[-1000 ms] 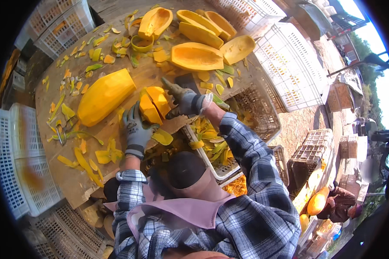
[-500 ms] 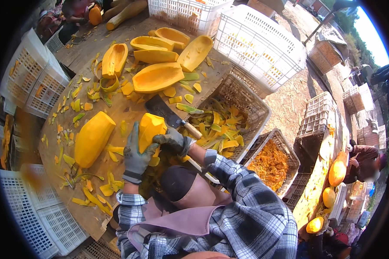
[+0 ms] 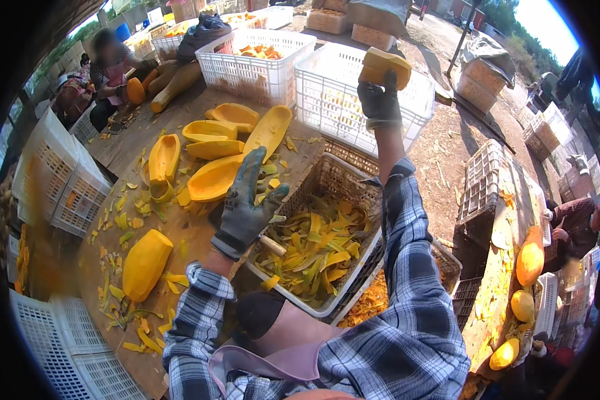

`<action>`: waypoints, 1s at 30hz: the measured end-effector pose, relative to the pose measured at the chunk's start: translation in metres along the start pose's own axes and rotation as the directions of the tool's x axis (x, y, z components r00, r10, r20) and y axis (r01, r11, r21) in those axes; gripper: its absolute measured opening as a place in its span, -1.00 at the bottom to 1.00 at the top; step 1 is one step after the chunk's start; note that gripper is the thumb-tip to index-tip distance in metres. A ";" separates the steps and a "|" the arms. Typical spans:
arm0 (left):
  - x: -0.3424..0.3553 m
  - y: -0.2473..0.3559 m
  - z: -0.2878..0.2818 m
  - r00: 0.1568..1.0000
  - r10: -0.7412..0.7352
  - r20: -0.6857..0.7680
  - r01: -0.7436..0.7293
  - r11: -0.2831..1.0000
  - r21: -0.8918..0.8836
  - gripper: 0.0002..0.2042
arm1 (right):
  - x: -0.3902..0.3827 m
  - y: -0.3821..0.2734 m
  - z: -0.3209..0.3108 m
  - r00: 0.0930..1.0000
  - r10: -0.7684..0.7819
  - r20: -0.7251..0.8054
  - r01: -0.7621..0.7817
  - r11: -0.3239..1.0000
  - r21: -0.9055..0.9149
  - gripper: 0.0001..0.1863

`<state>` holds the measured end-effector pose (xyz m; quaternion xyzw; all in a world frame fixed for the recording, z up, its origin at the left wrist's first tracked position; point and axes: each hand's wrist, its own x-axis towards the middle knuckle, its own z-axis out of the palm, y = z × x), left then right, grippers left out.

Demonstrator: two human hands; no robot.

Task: The person peels a large yellow papaya using a peeler, then cuts it into halves and quarters with a knife. The person removes the seeds and places the cut pieces on the table.

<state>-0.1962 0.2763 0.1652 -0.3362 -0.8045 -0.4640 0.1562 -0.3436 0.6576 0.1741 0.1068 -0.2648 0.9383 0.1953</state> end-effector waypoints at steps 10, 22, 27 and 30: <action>-0.257 -0.041 -0.081 0.674 -0.658 -0.335 0.646 0.745 -0.164 -0.47 | -0.211 0.153 -0.062 0.850 0.415 -0.326 -0.525 0.723 -0.449 -0.53; -0.390 -0.012 -0.229 0.217 -0.347 -0.912 0.718 0.689 -0.092 -0.61 | -0.321 0.273 0.023 0.856 0.433 0.282 0.335 -0.051 -0.941 -0.36; -0.384 -0.057 -0.247 0.365 -0.405 -0.838 0.820 0.566 0.084 -0.60 | -0.310 0.267 0.022 0.783 0.615 -0.095 0.301 -0.507 -0.808 -0.24; -0.380 -0.120 -0.262 0.288 -0.522 -0.803 0.799 0.593 -0.099 -0.57 | -0.305 0.261 0.011 0.824 0.556 0.113 0.442 -0.505 -0.742 -0.26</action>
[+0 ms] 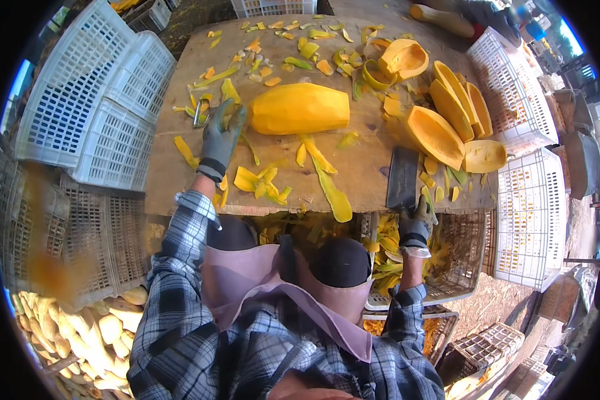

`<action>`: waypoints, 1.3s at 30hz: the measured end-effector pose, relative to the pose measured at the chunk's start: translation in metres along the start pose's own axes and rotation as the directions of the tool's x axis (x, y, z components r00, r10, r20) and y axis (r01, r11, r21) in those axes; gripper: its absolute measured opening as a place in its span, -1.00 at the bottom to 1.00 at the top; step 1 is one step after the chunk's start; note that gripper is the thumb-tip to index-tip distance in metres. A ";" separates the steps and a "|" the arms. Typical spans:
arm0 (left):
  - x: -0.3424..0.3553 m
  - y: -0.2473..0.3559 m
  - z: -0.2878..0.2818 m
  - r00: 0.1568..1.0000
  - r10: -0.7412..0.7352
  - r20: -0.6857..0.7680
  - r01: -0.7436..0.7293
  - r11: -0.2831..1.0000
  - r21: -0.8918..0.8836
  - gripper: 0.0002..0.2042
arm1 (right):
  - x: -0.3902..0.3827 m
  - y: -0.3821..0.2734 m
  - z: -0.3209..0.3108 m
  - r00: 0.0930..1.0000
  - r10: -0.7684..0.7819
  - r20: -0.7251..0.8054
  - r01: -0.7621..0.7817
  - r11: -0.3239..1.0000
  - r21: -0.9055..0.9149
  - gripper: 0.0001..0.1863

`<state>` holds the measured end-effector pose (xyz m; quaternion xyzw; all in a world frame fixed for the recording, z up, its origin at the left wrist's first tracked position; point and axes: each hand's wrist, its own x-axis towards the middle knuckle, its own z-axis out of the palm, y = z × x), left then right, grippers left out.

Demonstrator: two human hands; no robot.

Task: The person peels a large yellow papaya using a peeler, then cuts it into halves and quarters with a knife. The person removes the seeds and places the cut pieces on the table.

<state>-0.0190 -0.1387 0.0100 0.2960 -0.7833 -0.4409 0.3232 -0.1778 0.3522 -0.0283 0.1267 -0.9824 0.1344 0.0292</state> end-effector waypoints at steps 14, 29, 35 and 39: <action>0.006 -0.012 0.059 0.842 -0.338 0.420 0.530 0.371 -0.763 -0.36 | 0.154 -0.259 0.028 0.971 -0.107 0.213 -0.070 0.728 0.682 -0.26; -0.001 0.170 0.068 0.635 0.412 0.653 -0.281 0.911 -0.301 -0.22 | 0.013 -0.162 0.044 0.914 -0.071 0.400 -0.401 -0.005 0.916 -0.47; -0.013 0.190 0.091 0.441 0.499 0.746 -0.546 0.809 -0.219 -0.20 | -0.009 -0.063 -0.017 0.974 0.044 -0.222 0.085 0.838 0.540 -0.55; -0.023 0.191 0.087 0.598 0.384 0.704 -0.325 0.918 -0.226 -0.12 | -0.007 -0.005 -0.017 0.980 0.183 0.075 -0.191 0.972 0.136 -0.35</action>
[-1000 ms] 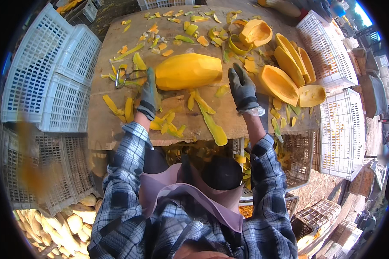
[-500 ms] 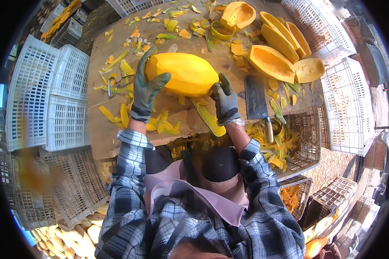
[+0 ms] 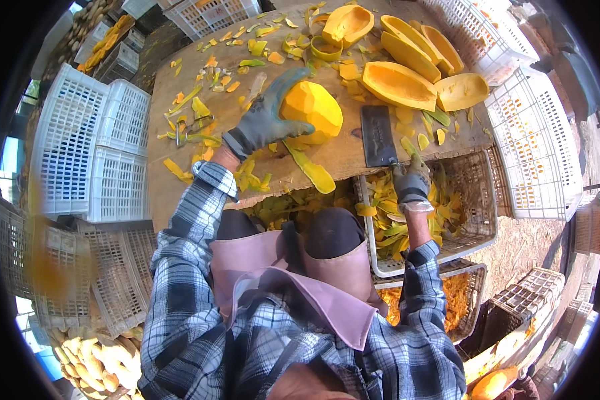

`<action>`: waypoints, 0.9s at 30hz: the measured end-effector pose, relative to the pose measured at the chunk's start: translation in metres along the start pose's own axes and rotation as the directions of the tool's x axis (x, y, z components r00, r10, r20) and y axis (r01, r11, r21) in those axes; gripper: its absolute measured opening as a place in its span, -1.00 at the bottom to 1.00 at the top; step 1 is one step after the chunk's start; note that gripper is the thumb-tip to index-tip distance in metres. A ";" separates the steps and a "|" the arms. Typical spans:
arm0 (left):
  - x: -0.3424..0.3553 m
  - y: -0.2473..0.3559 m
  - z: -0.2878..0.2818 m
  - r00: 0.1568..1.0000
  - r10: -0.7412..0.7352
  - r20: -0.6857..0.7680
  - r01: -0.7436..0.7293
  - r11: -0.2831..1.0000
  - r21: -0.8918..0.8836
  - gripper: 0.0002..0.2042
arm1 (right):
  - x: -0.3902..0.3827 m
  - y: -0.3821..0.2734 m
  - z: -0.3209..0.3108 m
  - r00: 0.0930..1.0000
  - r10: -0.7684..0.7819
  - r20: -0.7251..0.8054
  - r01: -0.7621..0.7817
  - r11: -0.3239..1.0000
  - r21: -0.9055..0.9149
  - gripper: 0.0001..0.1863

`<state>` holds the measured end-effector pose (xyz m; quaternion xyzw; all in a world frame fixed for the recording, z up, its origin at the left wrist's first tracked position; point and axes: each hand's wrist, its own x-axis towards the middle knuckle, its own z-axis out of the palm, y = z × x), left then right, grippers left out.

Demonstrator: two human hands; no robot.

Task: The person peels a large yellow papaya using a peeler, then cuts it into halves and quarters with a knife. The person removes the seeds and places the cut pieces on the table.

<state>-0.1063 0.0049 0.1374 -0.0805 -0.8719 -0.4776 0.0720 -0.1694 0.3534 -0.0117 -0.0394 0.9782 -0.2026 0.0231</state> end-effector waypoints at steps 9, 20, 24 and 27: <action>-0.051 -0.005 0.044 0.860 -0.214 -0.464 0.190 0.977 -0.098 -0.38 | -0.002 -0.026 -0.038 0.827 -0.121 0.549 -0.378 0.603 0.702 -0.66; -0.068 0.139 0.031 0.926 0.300 -0.229 -0.231 0.930 0.285 -0.61 | -0.072 -0.062 -0.127 0.923 -0.285 0.257 -0.139 0.377 0.916 -0.79; -0.092 0.165 0.035 0.913 0.403 -0.056 -0.332 0.817 0.471 -0.61 | -0.101 -0.079 -0.143 0.942 -0.256 0.216 -0.102 0.396 0.913 -0.76; -0.109 0.198 0.037 0.914 0.398 0.083 -0.357 0.688 0.632 -0.57 | -0.116 -0.065 -0.133 0.963 -0.199 0.183 -0.103 0.354 0.929 -0.78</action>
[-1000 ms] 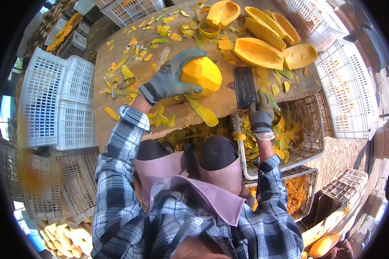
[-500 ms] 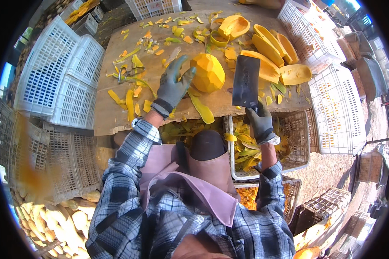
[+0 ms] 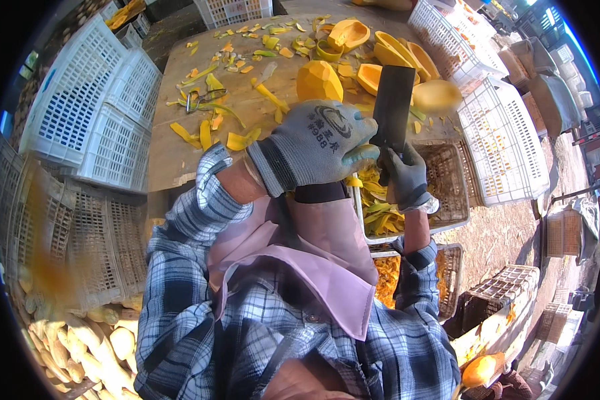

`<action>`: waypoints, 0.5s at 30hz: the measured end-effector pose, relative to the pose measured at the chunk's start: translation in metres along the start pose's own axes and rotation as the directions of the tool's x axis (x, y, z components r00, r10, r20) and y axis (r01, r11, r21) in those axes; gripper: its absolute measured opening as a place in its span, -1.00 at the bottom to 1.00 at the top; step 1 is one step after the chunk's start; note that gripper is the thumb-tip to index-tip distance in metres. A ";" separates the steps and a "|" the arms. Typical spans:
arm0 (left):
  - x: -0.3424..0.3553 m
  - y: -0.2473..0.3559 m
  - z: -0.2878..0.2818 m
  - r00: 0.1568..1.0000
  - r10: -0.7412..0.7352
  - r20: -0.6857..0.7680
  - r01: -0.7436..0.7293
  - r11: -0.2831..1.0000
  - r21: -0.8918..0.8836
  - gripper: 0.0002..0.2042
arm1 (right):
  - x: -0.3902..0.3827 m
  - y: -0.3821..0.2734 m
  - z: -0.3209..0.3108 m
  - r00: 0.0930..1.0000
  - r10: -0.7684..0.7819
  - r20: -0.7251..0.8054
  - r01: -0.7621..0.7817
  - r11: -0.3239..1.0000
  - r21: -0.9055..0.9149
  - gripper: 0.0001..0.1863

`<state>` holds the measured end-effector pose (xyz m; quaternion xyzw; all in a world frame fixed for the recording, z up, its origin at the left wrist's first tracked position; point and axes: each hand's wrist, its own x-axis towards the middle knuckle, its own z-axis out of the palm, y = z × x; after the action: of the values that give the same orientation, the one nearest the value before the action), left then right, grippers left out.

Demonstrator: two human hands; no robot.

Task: The person peels a large yellow papaya using a peeler, then cuts it into halves and quarters with a knife. The person removes the seeds and places the cut pieces on the table.

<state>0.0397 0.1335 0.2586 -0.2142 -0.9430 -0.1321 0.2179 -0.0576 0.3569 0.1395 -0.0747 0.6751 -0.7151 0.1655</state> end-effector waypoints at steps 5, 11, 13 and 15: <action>-0.022 0.022 -0.017 0.996 0.082 0.027 -0.085 0.989 0.125 -0.64 | -0.041 0.032 -0.008 0.993 0.069 -0.096 -0.059 0.993 0.099 -0.80; -0.011 0.078 -0.048 0.910 0.402 0.098 -0.384 0.909 -0.163 -0.74 | -0.087 0.063 -0.011 0.939 0.293 -0.180 -0.292 0.956 0.036 -0.75; -0.008 0.093 -0.055 0.883 0.456 0.111 -0.415 0.870 -0.268 -0.74 | -0.093 0.065 -0.008 0.889 0.397 -0.226 -0.420 0.905 -0.064 -0.75; -0.011 0.101 -0.048 0.869 0.476 0.137 -0.416 0.851 -0.320 -0.74 | -0.099 0.067 -0.013 0.823 0.479 -0.306 -0.539 0.828 -0.156 -0.74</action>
<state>0.1124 0.2017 0.3111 -0.4695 -0.8563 -0.1859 0.1088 0.0399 0.4006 0.0836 0.1825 0.7655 -0.5625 0.2537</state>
